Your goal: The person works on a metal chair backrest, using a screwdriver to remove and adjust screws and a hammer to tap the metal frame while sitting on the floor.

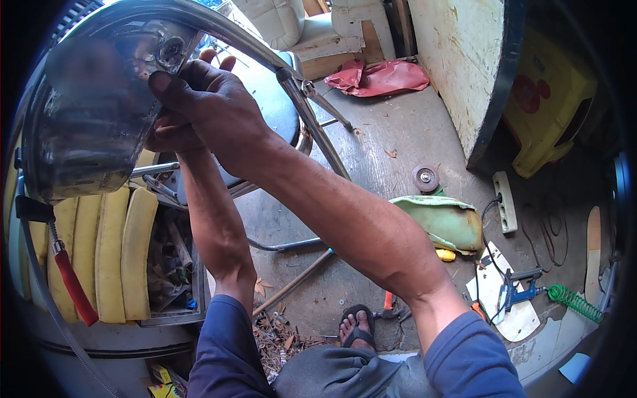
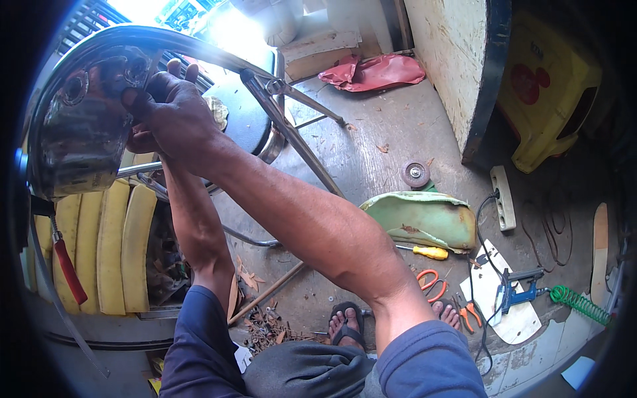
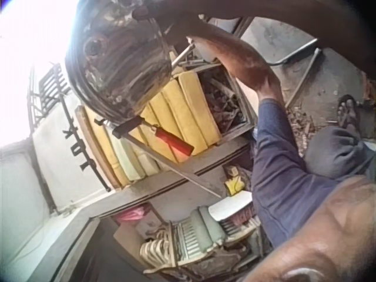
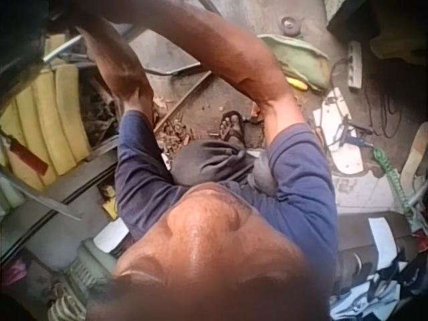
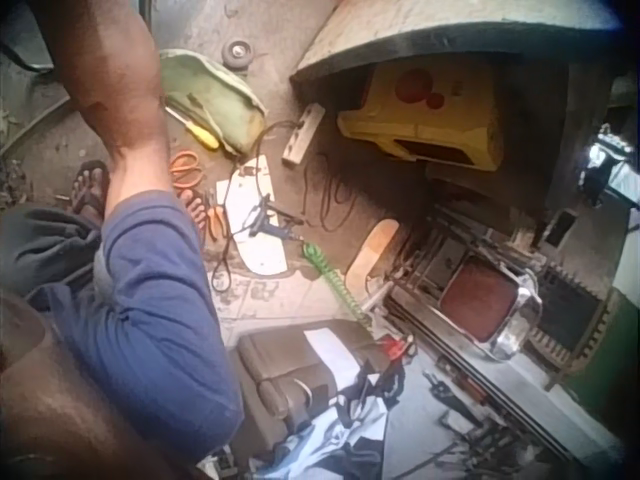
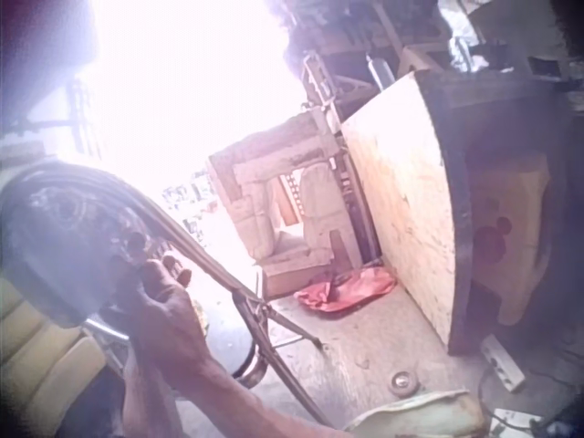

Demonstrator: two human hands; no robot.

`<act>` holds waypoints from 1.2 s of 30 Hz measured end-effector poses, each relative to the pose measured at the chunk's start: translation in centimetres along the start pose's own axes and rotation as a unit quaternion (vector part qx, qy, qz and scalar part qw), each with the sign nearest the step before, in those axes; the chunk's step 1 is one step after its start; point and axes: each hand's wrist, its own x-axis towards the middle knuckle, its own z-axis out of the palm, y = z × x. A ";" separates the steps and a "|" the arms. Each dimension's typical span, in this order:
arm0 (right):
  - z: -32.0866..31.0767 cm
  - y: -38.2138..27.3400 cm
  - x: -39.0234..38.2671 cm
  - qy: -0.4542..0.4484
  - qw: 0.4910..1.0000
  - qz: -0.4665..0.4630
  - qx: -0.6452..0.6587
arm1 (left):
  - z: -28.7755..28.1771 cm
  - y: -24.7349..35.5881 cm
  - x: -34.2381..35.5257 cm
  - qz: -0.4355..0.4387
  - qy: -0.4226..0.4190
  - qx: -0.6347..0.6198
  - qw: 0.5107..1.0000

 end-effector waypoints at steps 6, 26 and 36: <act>-0.1 -0.3 0.1 0.014 0.992 -0.027 -0.122 | 0.0 -0.3 -0.4 0.010 -0.018 -0.029 0.999; -0.2 -1.2 -0.7 0.077 0.960 -0.067 -0.260 | 1.9 -0.4 -1.6 0.035 -0.002 -0.074 0.997; 1.1 -4.3 -5.7 0.149 0.868 -0.085 -0.465 | 2.5 -1.9 -0.4 0.005 -0.027 -0.070 0.997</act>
